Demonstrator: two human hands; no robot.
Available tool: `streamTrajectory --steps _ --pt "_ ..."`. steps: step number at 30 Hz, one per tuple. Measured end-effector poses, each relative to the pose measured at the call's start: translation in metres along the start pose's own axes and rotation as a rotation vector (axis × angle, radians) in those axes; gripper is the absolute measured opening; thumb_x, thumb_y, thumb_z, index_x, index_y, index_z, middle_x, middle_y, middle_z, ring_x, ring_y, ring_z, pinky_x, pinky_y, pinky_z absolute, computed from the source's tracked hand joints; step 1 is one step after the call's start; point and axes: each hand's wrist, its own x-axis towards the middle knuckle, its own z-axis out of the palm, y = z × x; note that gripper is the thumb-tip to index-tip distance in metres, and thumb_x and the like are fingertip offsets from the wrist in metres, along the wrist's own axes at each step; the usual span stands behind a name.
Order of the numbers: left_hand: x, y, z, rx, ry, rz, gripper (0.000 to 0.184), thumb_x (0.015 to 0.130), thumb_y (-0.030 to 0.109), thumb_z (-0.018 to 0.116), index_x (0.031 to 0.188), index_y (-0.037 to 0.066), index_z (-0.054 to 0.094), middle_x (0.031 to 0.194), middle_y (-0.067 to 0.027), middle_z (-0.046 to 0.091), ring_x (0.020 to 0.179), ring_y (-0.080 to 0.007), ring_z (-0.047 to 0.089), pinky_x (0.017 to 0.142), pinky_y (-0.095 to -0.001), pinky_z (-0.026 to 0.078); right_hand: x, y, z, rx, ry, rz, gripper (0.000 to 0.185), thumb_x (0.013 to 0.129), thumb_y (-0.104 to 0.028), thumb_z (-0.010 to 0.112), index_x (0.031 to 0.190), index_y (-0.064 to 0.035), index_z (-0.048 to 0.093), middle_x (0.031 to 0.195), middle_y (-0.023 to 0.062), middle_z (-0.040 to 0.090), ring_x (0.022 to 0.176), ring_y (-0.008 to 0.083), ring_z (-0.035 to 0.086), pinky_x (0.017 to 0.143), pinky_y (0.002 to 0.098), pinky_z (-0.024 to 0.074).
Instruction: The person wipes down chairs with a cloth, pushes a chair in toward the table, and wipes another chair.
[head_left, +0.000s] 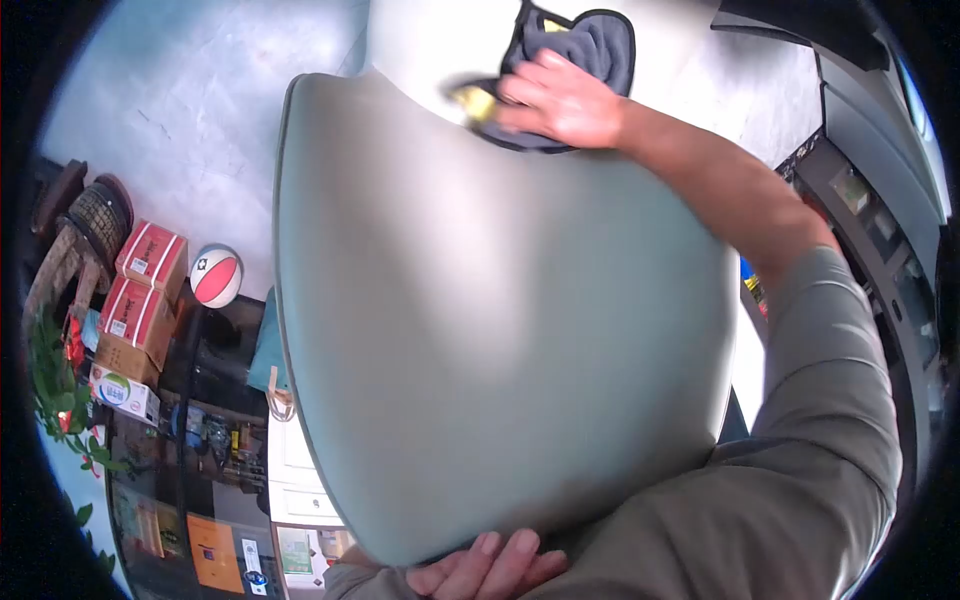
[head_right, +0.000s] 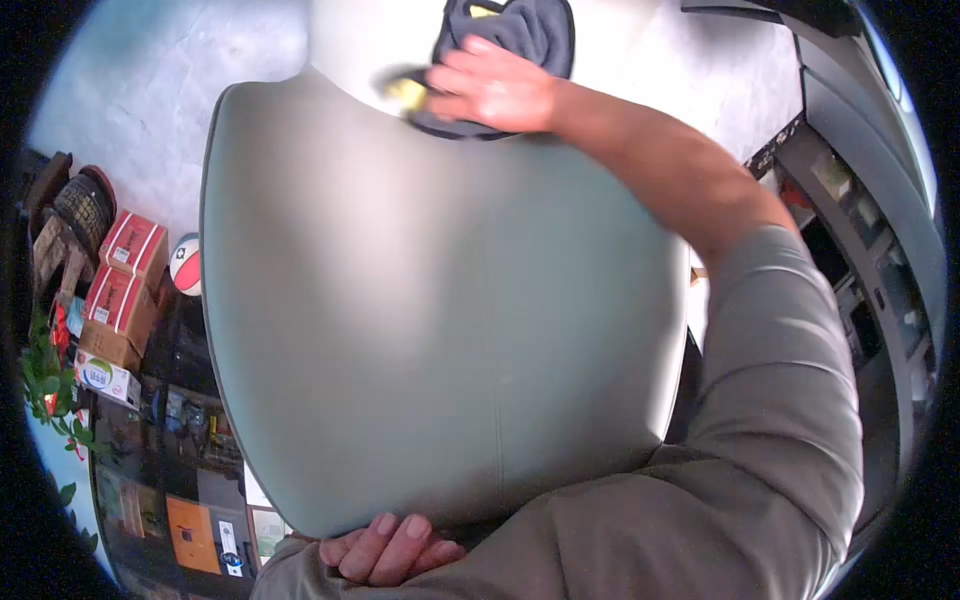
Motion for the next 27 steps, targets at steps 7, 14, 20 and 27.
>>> streamTrajectory --steps 7,14,20,27 --pt "0.001 0.002 -0.005 -0.009 -0.035 0.021 0.037 0.105 0.043 0.056 0.129 0.018 0.068 0.119 0.0032 0.071 0.105 -0.0150 0.064 0.086 -0.0314 0.047 0.086 -0.008 0.038 0.144 0.188 0.247 0.035 0.081 -0.015 0.072 0.115 -0.0158 0.073 0.096 0.0041 0.053 0.087 0.0180 0.059 0.077 0.0368 0.0463" --pt "-0.002 0.001 0.001 0.027 0.015 0.052 0.035 0.106 0.037 0.054 0.133 0.018 0.066 0.117 0.0035 0.072 0.099 -0.0141 0.067 0.079 -0.0243 0.048 -0.161 0.040 -0.077 0.179 -0.450 0.045 0.038 0.082 -0.016 0.065 0.118 -0.0228 0.076 0.101 0.0043 0.055 0.101 0.0227 0.058 0.091 0.0379 0.0444" --pt "-0.005 0.002 0.009 0.024 0.070 0.032 0.037 0.108 0.036 0.052 0.136 0.015 0.064 0.117 0.0023 0.073 0.103 -0.0142 0.067 0.077 -0.0217 0.049 -0.144 0.032 -0.072 0.186 -0.014 0.756 0.038 0.081 -0.010 0.072 0.117 -0.0220 0.074 0.104 0.0057 0.060 0.089 0.0270 0.068 0.085 0.0409 0.0576" --pt "0.016 -0.002 -0.027 -0.003 -0.263 0.046 0.039 0.110 0.036 0.049 0.140 0.015 0.062 0.131 -0.0026 0.070 0.116 -0.0187 0.066 0.090 -0.0288 0.053 -0.037 0.010 -0.028 0.297 -0.341 -0.008 0.066 0.098 -0.007 0.049 0.159 -0.0273 0.036 0.171 0.0009 0.027 0.158 0.0264 0.023 0.131 0.0423 0.0191"
